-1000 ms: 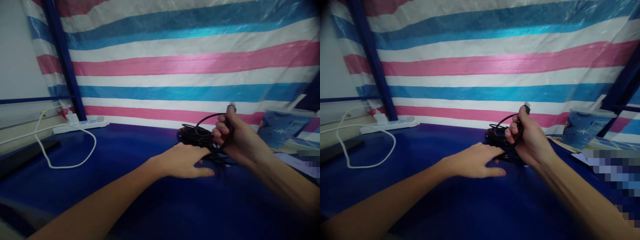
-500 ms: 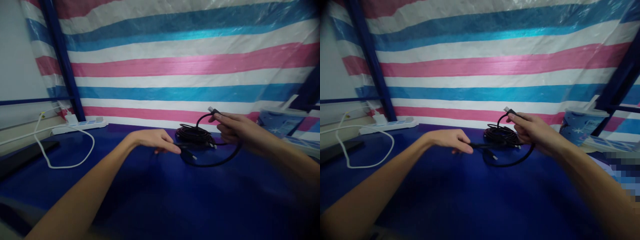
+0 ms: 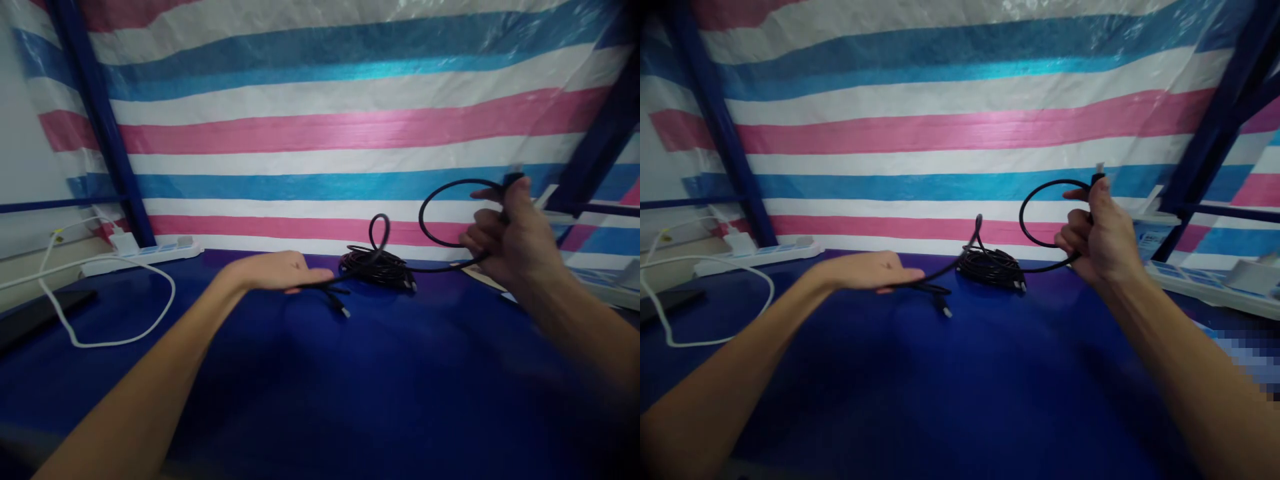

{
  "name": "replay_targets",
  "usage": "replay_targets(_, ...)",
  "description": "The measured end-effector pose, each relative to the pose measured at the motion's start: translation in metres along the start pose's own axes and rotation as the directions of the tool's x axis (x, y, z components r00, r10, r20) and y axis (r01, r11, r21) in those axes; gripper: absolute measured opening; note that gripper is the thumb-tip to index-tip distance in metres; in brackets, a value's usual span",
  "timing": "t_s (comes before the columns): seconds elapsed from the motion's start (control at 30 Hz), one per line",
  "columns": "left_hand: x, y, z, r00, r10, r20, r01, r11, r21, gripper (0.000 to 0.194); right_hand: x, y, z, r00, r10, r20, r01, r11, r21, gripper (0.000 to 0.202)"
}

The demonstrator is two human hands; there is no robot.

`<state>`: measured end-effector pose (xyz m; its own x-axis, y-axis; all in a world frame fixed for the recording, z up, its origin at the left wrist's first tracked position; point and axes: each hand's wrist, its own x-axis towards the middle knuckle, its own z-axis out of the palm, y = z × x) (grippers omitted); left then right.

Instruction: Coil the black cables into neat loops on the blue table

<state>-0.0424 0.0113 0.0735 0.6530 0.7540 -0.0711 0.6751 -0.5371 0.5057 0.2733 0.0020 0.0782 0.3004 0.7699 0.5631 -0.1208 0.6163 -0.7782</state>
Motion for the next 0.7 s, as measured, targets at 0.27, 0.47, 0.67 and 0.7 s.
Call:
replay_targets(0.27,0.044,0.006,0.068,0.949,0.265,-0.168,-0.232,0.953,0.195,0.038,-0.038,-0.004,0.045,0.924,0.220,0.314,-0.268,0.956,0.121,0.044)
replay_targets(0.47,0.044,0.005,0.054,0.953,0.108,-0.284,-0.262,0.765,-0.589,0.033,-0.047,0.006,0.052,0.887,0.261,0.382,-0.280,0.960,-0.006,0.044)
replay_targets(0.67,0.043,0.019,0.052,0.877,0.071,-0.476,-0.381,0.707,-0.596,0.024,-0.049,0.017,0.054,0.879,0.269,0.393,-0.233,0.963,-0.137,0.040)
replay_targets(0.7,0.044,0.020,0.053,0.848,0.073,-0.525,-0.401,0.735,-0.546,0.027,-0.049,0.017,0.055,0.894,0.236,0.382,-0.199,0.971,-0.133,0.040)
